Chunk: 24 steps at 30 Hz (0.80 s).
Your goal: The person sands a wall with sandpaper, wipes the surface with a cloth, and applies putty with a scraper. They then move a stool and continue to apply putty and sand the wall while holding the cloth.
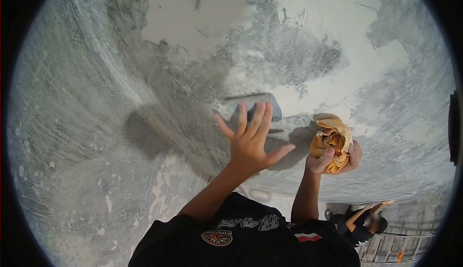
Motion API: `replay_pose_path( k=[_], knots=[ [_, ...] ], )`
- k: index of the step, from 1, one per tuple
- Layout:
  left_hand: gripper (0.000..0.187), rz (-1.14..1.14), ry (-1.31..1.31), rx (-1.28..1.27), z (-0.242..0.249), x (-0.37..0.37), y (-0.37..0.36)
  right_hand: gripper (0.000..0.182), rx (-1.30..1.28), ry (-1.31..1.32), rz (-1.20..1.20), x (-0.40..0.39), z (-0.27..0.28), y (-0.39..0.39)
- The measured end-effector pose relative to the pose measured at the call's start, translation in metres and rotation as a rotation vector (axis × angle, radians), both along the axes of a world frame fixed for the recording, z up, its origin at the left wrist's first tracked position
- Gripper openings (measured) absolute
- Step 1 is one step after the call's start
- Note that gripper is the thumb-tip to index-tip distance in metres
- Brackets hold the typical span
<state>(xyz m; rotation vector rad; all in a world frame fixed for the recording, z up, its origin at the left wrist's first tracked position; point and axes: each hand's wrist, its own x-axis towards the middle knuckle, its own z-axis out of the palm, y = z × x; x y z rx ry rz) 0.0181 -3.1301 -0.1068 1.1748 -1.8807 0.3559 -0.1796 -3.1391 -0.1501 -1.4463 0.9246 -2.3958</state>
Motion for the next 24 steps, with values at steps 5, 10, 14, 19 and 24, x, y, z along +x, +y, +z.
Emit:
replay_pose_path(
  k=[5,10,14,19,24],
  knots=[
    [0.104,0.004,-0.064,-0.014,-0.014,-0.003,0.002,0.065,0.022,0.026,0.027,-0.006,-0.004,0.000],
    [0.100,0.004,-0.050,-0.048,-0.018,-0.006,-0.001,0.059,-0.073,0.080,-0.121,-0.008,-0.020,-0.001],
    [0.095,-0.027,-0.031,-0.073,-0.020,-0.001,-0.007,0.050,-0.149,0.126,-0.359,-0.011,-0.013,-0.003],
    [0.093,-0.012,-0.002,-0.038,-0.020,-0.005,-0.005,0.059,0.097,0.046,0.008,-0.009,-0.025,0.018],
    [0.095,-0.024,0.003,-0.013,-0.003,-0.005,0.002,0.059,0.020,0.022,-0.102,-0.040,-0.075,0.008]
  ],
)
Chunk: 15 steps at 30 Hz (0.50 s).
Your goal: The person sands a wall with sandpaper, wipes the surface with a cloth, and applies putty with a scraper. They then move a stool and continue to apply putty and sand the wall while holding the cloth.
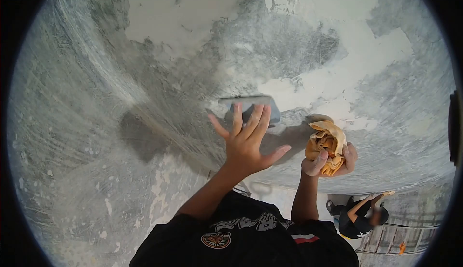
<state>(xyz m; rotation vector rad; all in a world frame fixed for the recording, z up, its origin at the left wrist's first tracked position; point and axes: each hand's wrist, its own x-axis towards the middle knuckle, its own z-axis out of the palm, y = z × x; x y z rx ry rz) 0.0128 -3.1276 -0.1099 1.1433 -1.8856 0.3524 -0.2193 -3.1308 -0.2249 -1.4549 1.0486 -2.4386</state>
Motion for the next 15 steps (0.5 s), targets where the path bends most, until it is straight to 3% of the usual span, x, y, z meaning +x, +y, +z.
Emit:
replay_pose_path(
  k=[3,5,7,9,15],
  knots=[
    [0.098,0.005,-0.038,-0.058,-0.002,0.001,-0.006,0.055,0.037,-0.030,-0.008,0.007,0.013,0.002],
    [0.092,-0.036,0.058,0.011,-0.025,-0.008,-0.001,0.047,-0.274,0.216,-0.391,0.043,0.093,0.007],
    [0.083,-0.028,0.107,0.001,-0.037,-0.011,-0.003,0.042,-0.279,0.227,-0.386,0.046,0.099,0.010],
    [0.060,0.060,0.099,-0.140,-0.036,-0.003,-0.013,0.043,-0.270,0.357,-0.372,0.043,0.095,0.011],
    [0.028,0.016,0.153,-0.377,-0.034,0.015,-0.031,0.040,-0.273,0.562,-0.403,0.051,0.133,0.019]
  ],
)
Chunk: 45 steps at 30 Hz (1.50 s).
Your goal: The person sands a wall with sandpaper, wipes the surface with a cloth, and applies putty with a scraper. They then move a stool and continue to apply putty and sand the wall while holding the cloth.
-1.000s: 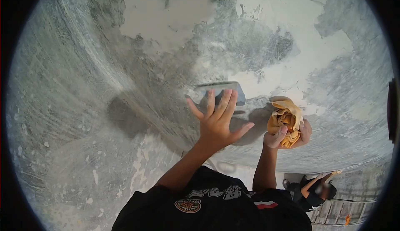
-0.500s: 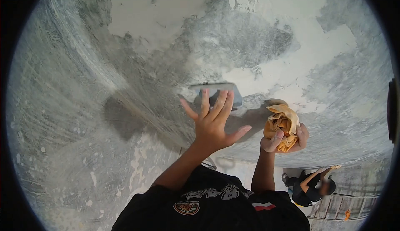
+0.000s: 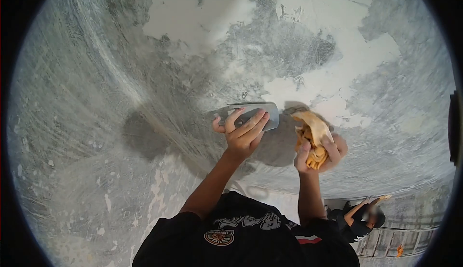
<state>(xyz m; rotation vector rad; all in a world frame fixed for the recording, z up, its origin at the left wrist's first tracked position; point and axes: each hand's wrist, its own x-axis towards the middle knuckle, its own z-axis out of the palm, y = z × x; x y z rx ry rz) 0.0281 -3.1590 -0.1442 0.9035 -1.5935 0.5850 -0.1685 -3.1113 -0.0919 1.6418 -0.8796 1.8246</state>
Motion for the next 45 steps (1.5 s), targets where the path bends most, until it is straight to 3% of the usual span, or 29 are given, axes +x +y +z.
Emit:
replay_pose_path(
  k=[3,7,9,13,16,17,20,23,27,29,30,33,36,39,41,45],
  knots=[
    [0.023,-0.113,0.065,0.081,0.004,0.009,0.029,0.039,-0.022,0.317,-0.146,-0.001,0.047,-0.001],
    [0.023,-0.221,0.244,0.115,0.011,0.028,0.069,0.031,-0.111,0.311,-0.172,0.014,0.093,-0.020],
    [0.023,-0.401,0.522,0.285,0.011,0.037,0.079,0.023,-0.053,0.392,-0.215,0.025,0.097,-0.028],
    [0.015,-0.428,0.634,0.364,-0.012,0.060,0.077,0.020,-0.027,0.531,-0.387,0.053,0.072,-0.040],
    [0.013,-0.419,0.764,0.451,-0.024,0.069,0.078,0.010,-0.029,0.706,-0.264,0.079,0.047,-0.046],
    [0.024,-0.462,0.895,0.530,-0.029,0.071,0.081,0.009,-0.056,0.770,-0.236,0.088,0.040,-0.046],
    [0.020,-0.438,0.977,0.466,-0.022,0.075,0.085,0.009,-0.017,0.910,-0.162,0.099,-0.006,-0.053],
    [0.018,-0.512,1.090,0.449,-0.018,0.081,0.094,0.009,-0.017,0.792,-0.058,0.092,0.018,-0.045],
    [0.020,-0.749,1.277,0.536,-0.028,0.094,0.096,0.010,-0.088,0.492,-0.298,0.062,0.081,-0.052],
    [0.026,-0.943,1.399,0.640,-0.030,0.098,0.090,0.010,-0.080,0.461,-0.287,0.056,0.107,-0.044],
    [0.026,-0.932,1.404,0.640,-0.029,0.099,0.089,0.012,-0.079,0.426,-0.284,0.057,0.113,-0.042],
    [0.030,-1.035,1.550,0.699,-0.020,0.091,0.089,0.011,0.046,0.639,-0.239,0.078,0.064,-0.041],
    [0.031,-1.113,1.564,0.700,-0.018,0.088,0.088,0.022,0.034,0.719,-0.017,0.093,0.000,-0.049],
    [0.026,-1.064,1.637,0.685,-0.022,0.086,0.090,0.021,0.262,0.590,0.204,0.103,-0.020,-0.022],
    [0.027,-0.972,1.541,0.795,-0.036,0.085,0.090,0.018,0.332,0.223,0.452,0.116,-0.028,-0.004],
    [0.026,-0.932,1.444,0.876,-0.038,0.068,0.096,0.020,0.472,0.138,0.684,0.150,-0.047,0.023]
  ],
)
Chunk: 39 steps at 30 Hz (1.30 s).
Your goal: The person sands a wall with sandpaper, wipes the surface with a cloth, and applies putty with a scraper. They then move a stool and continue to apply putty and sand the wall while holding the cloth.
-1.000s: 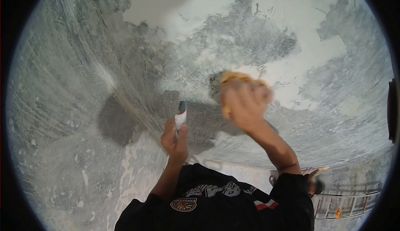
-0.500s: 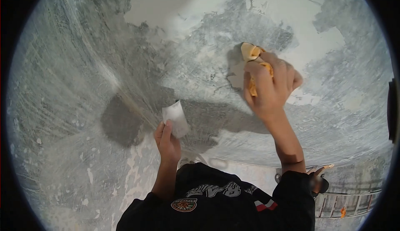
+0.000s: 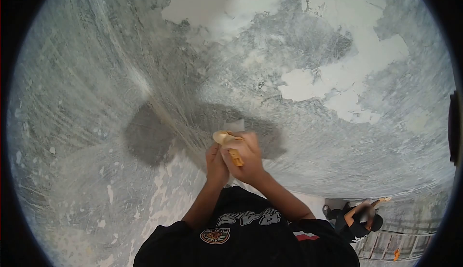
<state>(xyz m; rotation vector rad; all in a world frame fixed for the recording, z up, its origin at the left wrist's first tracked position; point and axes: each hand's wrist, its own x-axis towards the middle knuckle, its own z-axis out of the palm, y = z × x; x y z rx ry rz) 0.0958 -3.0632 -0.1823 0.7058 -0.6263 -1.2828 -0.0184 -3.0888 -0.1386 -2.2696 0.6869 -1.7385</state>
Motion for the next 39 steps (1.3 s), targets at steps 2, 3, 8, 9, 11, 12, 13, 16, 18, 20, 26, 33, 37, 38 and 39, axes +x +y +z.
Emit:
replay_pose_path(
  k=[2,3,8,9,11,12,13,16,18,20,26,33,37,38,39],
  knots=[
    [0.027,-0.114,0.182,-0.013,-0.001,-0.008,0.003,0.020,0.039,-0.037,-0.196,0.011,-0.022,0.001],
    [0.027,-0.117,0.176,-0.016,-0.001,-0.017,0.003,0.020,0.036,-0.044,-0.199,0.008,-0.026,-0.001],
    [0.024,-0.049,-0.434,0.091,-0.028,-0.021,0.012,0.018,0.129,-0.156,-0.410,-0.030,-0.019,-0.031],
    [0.024,-0.055,-0.432,0.092,-0.031,-0.021,0.011,0.018,0.130,-0.153,-0.416,-0.036,-0.016,-0.030],
    [0.025,-0.057,-0.471,0.048,-0.022,-0.022,0.014,0.016,0.229,-0.189,-0.318,-0.044,-0.007,-0.020],
    [0.025,-0.062,-0.473,0.051,-0.021,-0.022,0.013,0.016,0.233,-0.190,-0.323,-0.046,-0.011,-0.014],
    [0.025,-0.005,-0.355,0.039,-0.019,-0.022,0.010,0.017,0.148,-0.153,-0.306,-0.049,-0.016,-0.006],
    [0.026,0.110,-0.283,-0.019,-0.019,-0.039,0.008,0.018,0.086,-0.046,-0.212,-0.038,-0.008,0.015],
    [0.026,0.163,-0.339,-0.055,-0.019,-0.043,0.014,0.019,0.037,0.069,-0.202,-0.032,-0.009,0.018],
    [0.027,-0.081,-0.302,-0.002,-0.001,-0.037,0.018,0.019,0.044,0.009,-0.301,-0.040,-0.023,0.010],
    [0.028,-0.155,-0.137,-0.020,-0.033,-0.014,0.018,0.024,0.172,-0.150,-0.353,-0.086,-0.009,-0.015],
    [0.026,-0.279,-0.182,0.026,-0.021,-0.011,-0.004,0.041,1.113,-0.333,0.465,-0.099,-0.028,0.014],
    [0.016,-0.130,-0.809,-0.213,0.031,-0.023,-0.005,0.037,1.093,-0.479,0.407,-0.100,-0.048,0.020],
    [0.024,-0.024,-1.028,-0.316,0.046,-0.026,-0.006,0.037,1.089,-0.485,0.408,-0.103,-0.048,0.020],
    [0.024,-0.028,-1.031,-0.322,0.060,-0.027,-0.010,0.034,1.056,-0.550,0.361,-0.108,-0.047,0.020]
  ],
)
